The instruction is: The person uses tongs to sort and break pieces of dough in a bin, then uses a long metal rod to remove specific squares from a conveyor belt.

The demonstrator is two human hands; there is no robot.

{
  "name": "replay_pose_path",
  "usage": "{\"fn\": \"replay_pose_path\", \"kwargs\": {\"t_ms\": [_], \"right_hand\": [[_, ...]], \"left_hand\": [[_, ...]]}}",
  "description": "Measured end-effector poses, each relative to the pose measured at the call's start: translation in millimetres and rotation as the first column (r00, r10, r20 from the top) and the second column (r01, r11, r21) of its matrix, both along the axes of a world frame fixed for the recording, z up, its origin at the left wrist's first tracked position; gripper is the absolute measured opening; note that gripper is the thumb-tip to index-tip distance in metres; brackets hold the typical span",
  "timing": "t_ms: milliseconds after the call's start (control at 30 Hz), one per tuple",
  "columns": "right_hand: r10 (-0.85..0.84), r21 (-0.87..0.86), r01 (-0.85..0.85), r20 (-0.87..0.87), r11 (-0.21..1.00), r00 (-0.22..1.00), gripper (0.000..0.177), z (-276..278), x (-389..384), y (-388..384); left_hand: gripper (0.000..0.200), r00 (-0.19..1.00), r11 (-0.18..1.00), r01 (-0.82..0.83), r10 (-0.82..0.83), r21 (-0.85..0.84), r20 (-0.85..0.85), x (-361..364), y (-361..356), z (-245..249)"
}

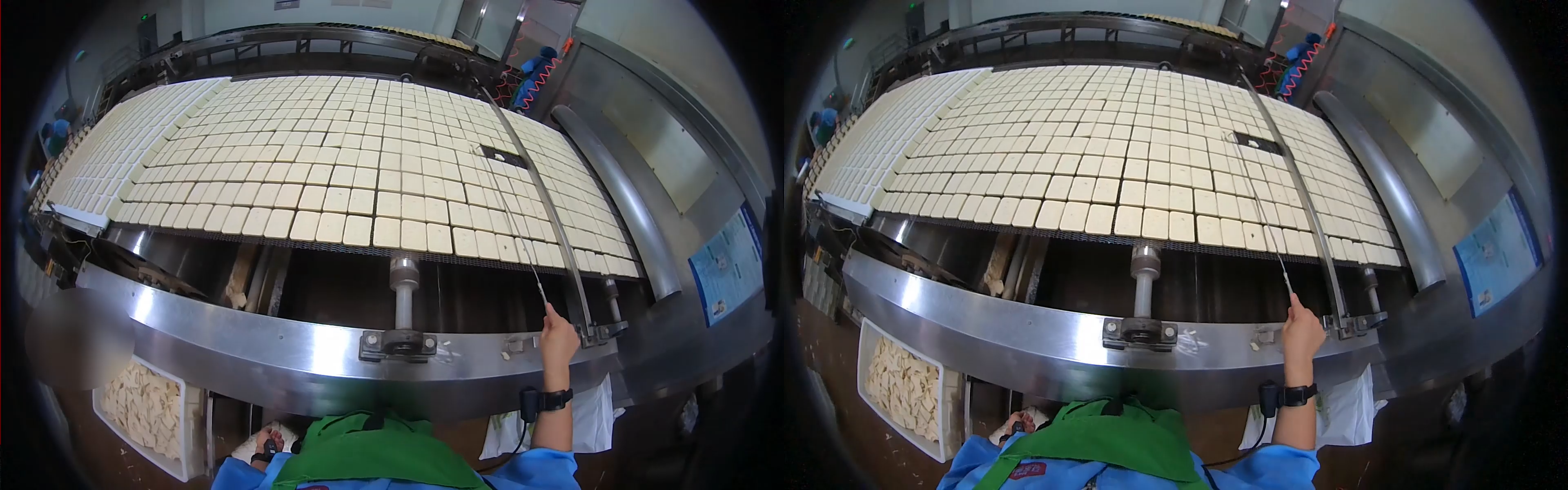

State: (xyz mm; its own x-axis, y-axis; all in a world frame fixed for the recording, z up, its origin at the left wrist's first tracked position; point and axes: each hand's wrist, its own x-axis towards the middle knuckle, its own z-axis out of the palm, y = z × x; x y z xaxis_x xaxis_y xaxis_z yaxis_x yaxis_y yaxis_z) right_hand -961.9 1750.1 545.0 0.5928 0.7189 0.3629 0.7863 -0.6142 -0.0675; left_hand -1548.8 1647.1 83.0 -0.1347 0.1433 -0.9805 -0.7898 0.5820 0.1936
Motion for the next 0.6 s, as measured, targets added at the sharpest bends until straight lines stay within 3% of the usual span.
{"fn": "replay_pose_path", "kwargs": {"t_ms": [33, 167, 233, 267, 300, 333, 400, 433, 500, 600], "right_hand": [[0.047, -0.068, -0.04, 0.105, 0.997, 0.993, 0.024, 0.4, -2.6, 0.8], [0.13, -0.074, -0.123, 0.098, 0.99, 0.987, 0.031, -6.9, 12.5, 3.5], [0.446, 0.353, -0.388, -0.1, 0.851, 0.889, 0.036, -28.3, 46.0, 5.9], [0.446, 0.354, -0.388, -0.099, 0.851, 0.889, 0.036, -31.1, 50.9, 4.1], [0.416, 0.459, -0.18, -0.488, 0.87, 0.767, 0.035, -33.2, 55.5, 3.3], [0.383, 0.463, 0.051, -0.786, 0.885, 0.486, 0.034, -31.8, 53.5, 3.4], [0.399, 0.491, 0.116, -0.806, 0.864, 0.437, 0.032, -24.5, 30.2, 2.1], [0.382, 0.478, 0.149, -0.823, 0.865, 0.42, 0.032, -18.6, 20.9, -1.0], [0.366, 0.462, 0.175, -0.841, 0.869, 0.399, 0.032, -13.6, 8.9, -8.2], [0.408, 0.5, 0.156, -0.82, 0.852, 0.401, 0.033, -11.2, -4.7, -21.9]], "left_hand": [[0.016, 1.0, 1.0, 0.013, -0.013, -0.001, 0.001, -2.4, 1.1, -0.5], [0.017, 0.998, 0.998, 0.069, -0.069, -0.002, 0.006, -11.9, 7.9, 2.8], [0.017, 0.994, 0.994, 0.11, -0.111, 0.012, 0.024, -18.5, 13.3, 2.4], [0.017, 0.989, 0.991, 0.134, -0.135, 0.023, 0.053, -24.7, 17.8, 1.4], [0.018, 0.984, 0.987, 0.158, -0.161, 0.035, 0.082, -30.8, 22.4, 0.6], [0.018, 0.968, 0.977, 0.203, -0.209, 0.058, 0.136, -36.0, 27.6, 1.5], [0.015, 0.952, 0.949, 0.215, -0.256, 0.23, 0.17, -47.5, 45.6, 18.1], [0.018, 0.896, 0.883, 0.303, -0.391, 0.358, 0.208, -53.3, 58.9, 28.7], [0.026, 0.823, 0.762, 0.399, -0.543, 0.51, 0.166, -47.3, 91.1, 104.0], [0.028, 0.772, 0.607, 0.267, -0.6, 0.749, 0.211, -58.6, 137.6, 166.3]]}}
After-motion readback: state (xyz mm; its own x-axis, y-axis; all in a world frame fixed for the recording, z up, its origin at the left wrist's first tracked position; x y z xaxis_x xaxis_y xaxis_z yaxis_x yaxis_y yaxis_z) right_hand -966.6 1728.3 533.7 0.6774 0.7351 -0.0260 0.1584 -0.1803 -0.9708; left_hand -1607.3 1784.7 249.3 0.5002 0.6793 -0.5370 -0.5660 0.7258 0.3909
